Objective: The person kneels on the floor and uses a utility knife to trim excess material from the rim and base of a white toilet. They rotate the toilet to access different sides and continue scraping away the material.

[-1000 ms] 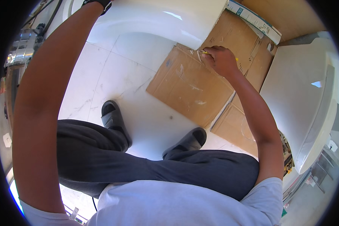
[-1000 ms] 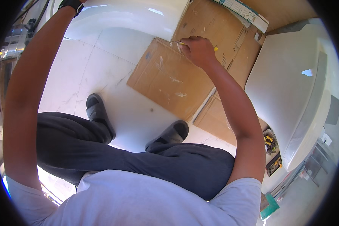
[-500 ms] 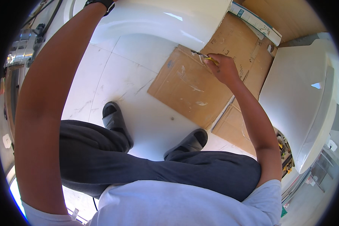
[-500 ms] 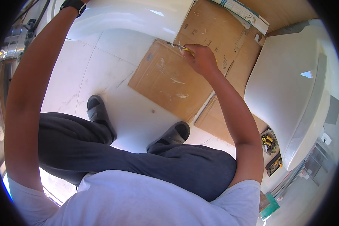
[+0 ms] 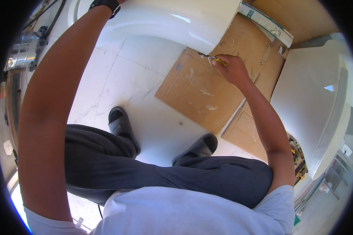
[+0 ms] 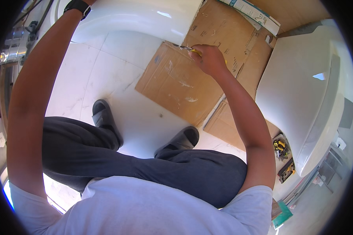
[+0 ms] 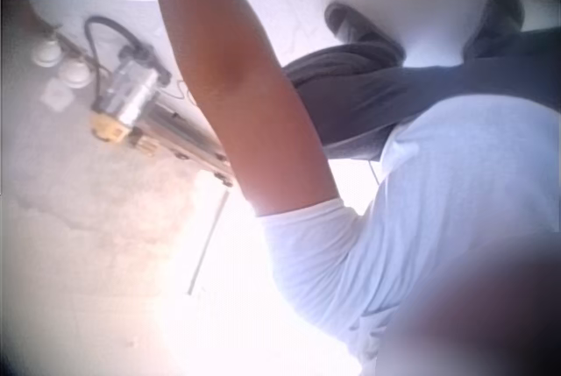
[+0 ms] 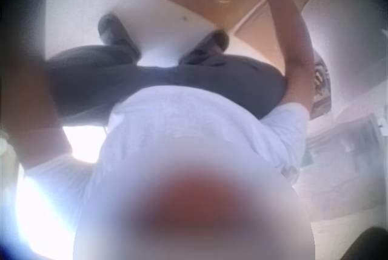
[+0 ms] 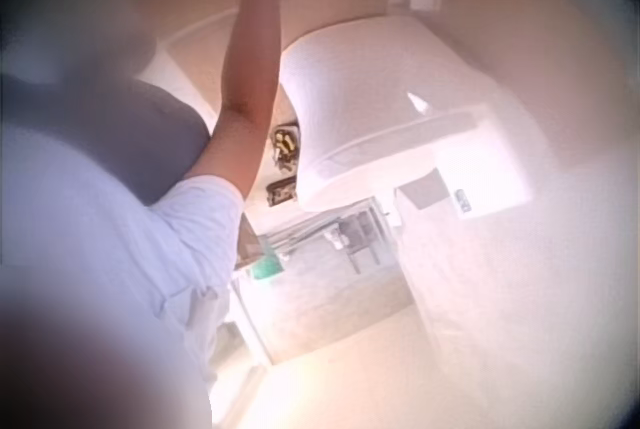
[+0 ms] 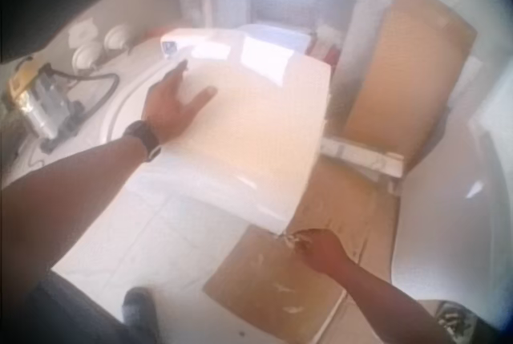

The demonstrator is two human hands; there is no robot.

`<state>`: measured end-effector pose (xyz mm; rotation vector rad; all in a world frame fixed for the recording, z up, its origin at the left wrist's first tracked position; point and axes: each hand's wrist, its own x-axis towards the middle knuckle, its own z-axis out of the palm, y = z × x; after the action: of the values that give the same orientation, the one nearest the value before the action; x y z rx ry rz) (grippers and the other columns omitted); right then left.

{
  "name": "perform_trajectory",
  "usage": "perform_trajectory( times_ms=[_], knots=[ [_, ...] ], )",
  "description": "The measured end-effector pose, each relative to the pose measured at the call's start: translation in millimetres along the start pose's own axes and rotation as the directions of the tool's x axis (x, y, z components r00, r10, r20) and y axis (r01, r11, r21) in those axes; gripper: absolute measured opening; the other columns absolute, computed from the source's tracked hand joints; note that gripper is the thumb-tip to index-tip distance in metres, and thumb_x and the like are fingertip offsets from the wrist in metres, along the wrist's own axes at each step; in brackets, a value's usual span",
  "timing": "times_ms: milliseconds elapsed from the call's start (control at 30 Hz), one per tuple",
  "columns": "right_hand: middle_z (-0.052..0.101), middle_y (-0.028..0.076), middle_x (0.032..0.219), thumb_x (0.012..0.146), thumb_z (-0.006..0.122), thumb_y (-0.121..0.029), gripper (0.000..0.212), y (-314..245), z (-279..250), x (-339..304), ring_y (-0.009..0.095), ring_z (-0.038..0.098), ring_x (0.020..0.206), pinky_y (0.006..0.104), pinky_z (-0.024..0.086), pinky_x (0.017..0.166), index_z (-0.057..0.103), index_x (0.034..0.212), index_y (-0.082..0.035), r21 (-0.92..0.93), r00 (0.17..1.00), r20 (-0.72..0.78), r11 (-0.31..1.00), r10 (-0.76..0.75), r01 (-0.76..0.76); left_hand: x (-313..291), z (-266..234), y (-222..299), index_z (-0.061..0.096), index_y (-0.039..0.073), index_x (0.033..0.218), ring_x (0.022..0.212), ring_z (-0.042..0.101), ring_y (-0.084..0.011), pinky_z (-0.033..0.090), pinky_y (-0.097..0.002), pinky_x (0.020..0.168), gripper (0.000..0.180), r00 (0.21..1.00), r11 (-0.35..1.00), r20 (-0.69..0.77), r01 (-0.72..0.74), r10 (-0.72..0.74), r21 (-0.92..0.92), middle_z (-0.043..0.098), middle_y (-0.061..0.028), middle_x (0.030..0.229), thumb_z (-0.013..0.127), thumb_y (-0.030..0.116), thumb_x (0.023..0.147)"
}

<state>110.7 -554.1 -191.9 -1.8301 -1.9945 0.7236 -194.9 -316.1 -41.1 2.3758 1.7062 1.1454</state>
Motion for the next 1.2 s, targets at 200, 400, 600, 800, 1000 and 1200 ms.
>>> perform_trajectory(
  times_ms=[200, 400, 600, 800, 1000, 1200],
  knots=[
    [0.075, 0.017, 0.097, 0.096, 0.074, -0.027, 0.031, -8, -5, -13, 0.026, 0.070, 0.080, 0.0341, 0.055, 0.077, 0.074, 0.115, -0.002, 0.185, 0.998, -0.044, 0.982, 0.048, -0.039, -1, -2, -2, 0.044, -0.001, 0.152, 0.137, 0.053, -0.0394, 0.041, -0.0461, 0.117, 0.090, 1.000, 0.999, 0.013, -0.027, 0.027, -0.024, 0.054, -0.0273, 0.148, 0.071, 0.059, 0.090],
    [0.075, 0.014, 0.091, 0.095, 0.076, -0.027, 0.032, -7, -6, -10, 0.018, 0.065, 0.077, 0.0317, 0.053, 0.076, 0.074, 0.116, -0.002, 0.091, 0.990, 0.024, 0.986, 0.137, -0.138, -1, 0, 0, 0.044, -0.001, 0.152, 0.137, 0.053, -0.0388, 0.042, -0.0454, 0.116, 0.090, 1.000, 1.000, -0.002, 0.001, -0.001, 0.009, 0.054, -0.0272, 0.147, 0.071, 0.059, 0.090],
    [0.074, 0.019, 0.092, 0.094, 0.075, -0.032, 0.034, -11, -16, -11, 0.027, 0.071, 0.079, 0.0359, 0.055, 0.075, 0.075, 0.112, -0.003, 0.231, 0.997, -0.016, 0.970, 0.081, -0.075, -2, -2, -1, 0.044, 0.000, 0.152, 0.136, 0.054, -0.0384, 0.043, -0.0456, 0.115, 0.088, 1.000, 0.999, -0.005, -0.029, 0.028, -0.030, 0.053, -0.0267, 0.148, 0.072, 0.057, 0.090],
    [0.075, 0.017, 0.092, 0.093, 0.075, -0.032, 0.035, -9, -23, -6, 0.026, 0.070, 0.077, 0.0367, 0.056, 0.074, 0.075, 0.112, -0.003, 0.189, 0.998, 0.007, 0.980, 0.061, -0.061, -2, -1, 1, 0.045, 0.000, 0.151, 0.135, 0.055, -0.0377, 0.043, -0.0453, 0.115, 0.088, 1.000, 1.000, -0.011, -0.028, 0.028, 0.008, 0.054, -0.0261, 0.148, 0.072, 0.057, 0.090],
    [0.071, 0.010, 0.085, 0.094, 0.077, -0.022, 0.027, -10, -19, -6, 0.013, 0.058, 0.072, 0.0288, 0.049, 0.068, 0.074, 0.112, -0.002, 0.195, 0.983, 0.099, 0.966, 0.151, -0.168, -2, 0, -2, 0.044, 0.000, 0.152, 0.135, 0.056, -0.0382, 0.045, -0.0454, 0.114, 0.088, 0.998, 0.999, -0.021, -0.052, 0.052, -0.005, 0.053, -0.0254, 0.149, 0.071, 0.057, 0.091],
    [0.074, 0.016, 0.094, 0.093, 0.074, -0.032, 0.033, 4, -23, 3, 0.030, 0.070, 0.078, 0.0372, 0.056, 0.074, 0.075, 0.112, -0.005, 0.220, 0.997, -0.011, 0.973, -0.070, 0.071, -2, 4, -5, 0.043, 0.000, 0.152, 0.135, 0.056, -0.0384, 0.046, -0.0450, 0.112, 0.088, 0.999, 0.998, -0.023, -0.047, 0.046, -0.039, 0.053, -0.0247, 0.150, 0.071, 0.057, 0.091]
  ],
)
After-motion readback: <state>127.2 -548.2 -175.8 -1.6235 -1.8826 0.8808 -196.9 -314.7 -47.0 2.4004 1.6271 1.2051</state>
